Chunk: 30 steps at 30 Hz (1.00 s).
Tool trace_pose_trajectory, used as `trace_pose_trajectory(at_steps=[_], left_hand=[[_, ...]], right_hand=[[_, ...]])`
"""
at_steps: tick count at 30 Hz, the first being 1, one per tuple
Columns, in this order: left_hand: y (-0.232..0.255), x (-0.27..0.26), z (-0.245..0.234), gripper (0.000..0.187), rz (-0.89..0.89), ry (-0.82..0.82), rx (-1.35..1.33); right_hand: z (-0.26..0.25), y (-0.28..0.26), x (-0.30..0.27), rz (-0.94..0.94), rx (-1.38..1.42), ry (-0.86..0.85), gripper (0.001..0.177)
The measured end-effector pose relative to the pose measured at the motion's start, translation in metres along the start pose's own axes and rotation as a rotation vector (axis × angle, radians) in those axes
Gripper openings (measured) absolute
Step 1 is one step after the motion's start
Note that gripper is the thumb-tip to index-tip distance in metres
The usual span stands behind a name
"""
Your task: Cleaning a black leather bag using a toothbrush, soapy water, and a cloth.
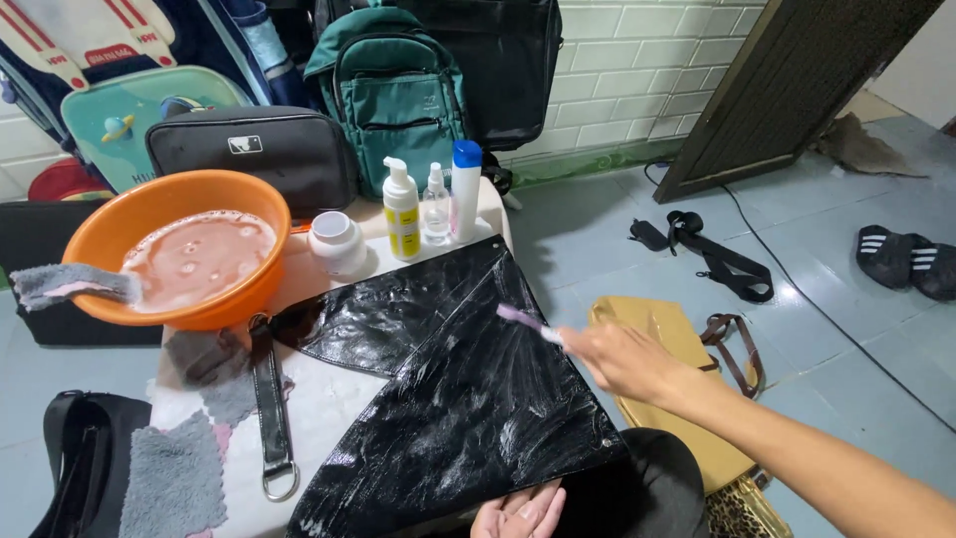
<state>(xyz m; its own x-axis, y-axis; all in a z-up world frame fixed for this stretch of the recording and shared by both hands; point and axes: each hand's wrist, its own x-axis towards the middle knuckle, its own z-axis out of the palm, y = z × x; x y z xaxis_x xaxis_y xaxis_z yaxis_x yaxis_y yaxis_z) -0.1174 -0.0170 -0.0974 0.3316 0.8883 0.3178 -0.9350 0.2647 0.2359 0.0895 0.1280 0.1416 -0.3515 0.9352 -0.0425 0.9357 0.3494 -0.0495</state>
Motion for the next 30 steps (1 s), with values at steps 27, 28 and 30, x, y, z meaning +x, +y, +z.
trace_pose_trajectory(at_steps=[27,28,30], left_hand=[[0.034,0.024,0.073,0.058,-0.024,-0.091,-0.271],[0.034,0.023,0.069,0.063,-0.016,-0.063,-0.272],[0.038,0.021,0.068,0.068,-0.011,-0.027,-0.273]], right_hand=[[0.032,-0.071,-0.123,0.298,0.126,-0.117,0.075],[0.051,-0.08,-0.13,0.126,-0.031,-0.193,0.07],[0.074,-0.102,-0.142,-0.046,-0.183,-0.271,0.072]])
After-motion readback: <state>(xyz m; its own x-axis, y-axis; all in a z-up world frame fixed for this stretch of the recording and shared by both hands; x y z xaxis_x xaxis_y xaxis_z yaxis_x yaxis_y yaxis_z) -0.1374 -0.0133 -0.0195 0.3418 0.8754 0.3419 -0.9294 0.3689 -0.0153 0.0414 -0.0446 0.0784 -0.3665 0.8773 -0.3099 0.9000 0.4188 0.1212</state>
